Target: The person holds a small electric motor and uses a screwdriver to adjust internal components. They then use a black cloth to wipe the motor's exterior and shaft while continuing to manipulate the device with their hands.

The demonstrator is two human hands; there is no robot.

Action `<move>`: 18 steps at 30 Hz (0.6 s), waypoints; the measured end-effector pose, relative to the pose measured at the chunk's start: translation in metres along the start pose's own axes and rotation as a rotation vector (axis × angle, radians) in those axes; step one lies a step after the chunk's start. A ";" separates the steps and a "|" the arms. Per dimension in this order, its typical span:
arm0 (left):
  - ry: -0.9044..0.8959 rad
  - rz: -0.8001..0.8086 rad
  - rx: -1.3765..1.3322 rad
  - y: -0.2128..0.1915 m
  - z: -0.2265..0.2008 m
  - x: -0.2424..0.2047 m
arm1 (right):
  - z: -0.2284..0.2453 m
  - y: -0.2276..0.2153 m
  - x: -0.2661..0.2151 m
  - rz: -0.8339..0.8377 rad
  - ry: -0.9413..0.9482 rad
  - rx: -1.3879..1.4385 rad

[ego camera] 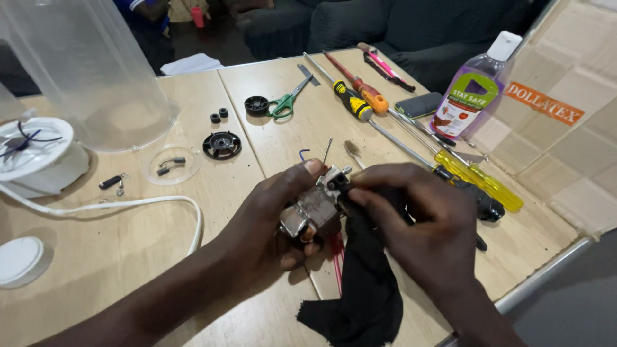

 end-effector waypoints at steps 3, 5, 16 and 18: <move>0.074 0.107 0.036 0.008 -0.002 0.000 | 0.002 -0.005 0.004 0.033 -0.180 -0.045; 0.060 0.086 0.030 0.006 -0.001 0.000 | 0.008 -0.005 0.002 0.055 -0.163 -0.051; 0.083 0.034 0.010 0.006 -0.001 0.003 | 0.018 -0.001 -0.008 0.130 -0.253 -0.165; 0.082 -0.024 0.006 0.003 0.002 0.003 | 0.015 0.000 -0.002 0.156 -0.242 -0.192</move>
Point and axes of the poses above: each hand's wrist, its own x-axis towards the middle knuckle, its own y-axis out of the palm, z = x × y, the point moved 5 cm from there along x, towards the middle knuckle, and after that the axes turned 15 degrees about z, right-handed, at the moved point
